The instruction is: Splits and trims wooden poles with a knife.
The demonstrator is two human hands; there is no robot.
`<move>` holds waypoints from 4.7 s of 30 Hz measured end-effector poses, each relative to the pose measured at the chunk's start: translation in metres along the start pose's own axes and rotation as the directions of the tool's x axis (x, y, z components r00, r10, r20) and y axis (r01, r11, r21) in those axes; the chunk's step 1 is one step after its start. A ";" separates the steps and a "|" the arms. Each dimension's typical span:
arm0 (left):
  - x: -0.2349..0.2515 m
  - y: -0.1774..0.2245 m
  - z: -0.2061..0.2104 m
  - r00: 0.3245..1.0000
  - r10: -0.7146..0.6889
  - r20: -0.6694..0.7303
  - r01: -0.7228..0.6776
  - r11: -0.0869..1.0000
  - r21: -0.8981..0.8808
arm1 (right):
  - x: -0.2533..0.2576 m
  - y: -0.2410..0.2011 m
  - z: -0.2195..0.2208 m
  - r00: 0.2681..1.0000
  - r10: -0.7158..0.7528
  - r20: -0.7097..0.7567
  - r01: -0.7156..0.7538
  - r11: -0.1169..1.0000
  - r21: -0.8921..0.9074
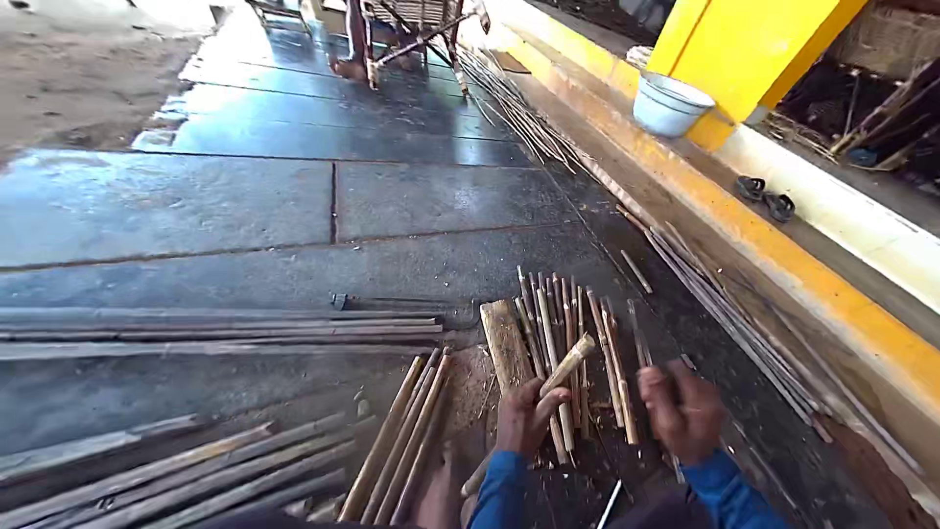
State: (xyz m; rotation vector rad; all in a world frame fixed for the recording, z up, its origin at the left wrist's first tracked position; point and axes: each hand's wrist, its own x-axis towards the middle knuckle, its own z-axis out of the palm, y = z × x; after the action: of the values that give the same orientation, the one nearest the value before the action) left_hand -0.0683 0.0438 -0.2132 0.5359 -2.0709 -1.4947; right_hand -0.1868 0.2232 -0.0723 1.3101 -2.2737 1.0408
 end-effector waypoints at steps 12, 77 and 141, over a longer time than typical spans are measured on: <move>-0.010 0.004 0.005 0.998 0.058 -0.038 -0.055 0.996 0.064 | -0.014 0.014 0.012 1.000 0.016 0.024 -0.014 0.996 -0.087; -0.036 0.018 0.000 0.906 -0.203 -0.372 0.078 0.943 -0.324 | -0.037 -0.028 0.014 0.989 0.146 -0.039 -0.145 0.989 0.012; 0.064 0.090 -0.095 0.920 0.243 -0.309 -0.140 0.937 0.320 | -0.132 0.019 0.081 0.431 0.813 0.391 -0.824 0.178 0.539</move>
State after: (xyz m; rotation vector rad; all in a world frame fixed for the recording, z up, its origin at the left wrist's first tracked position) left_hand -0.0604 -0.0362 -0.0918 0.6322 -2.0029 -0.9097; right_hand -0.1267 0.2511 -0.2132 -0.0492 -2.7154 2.4080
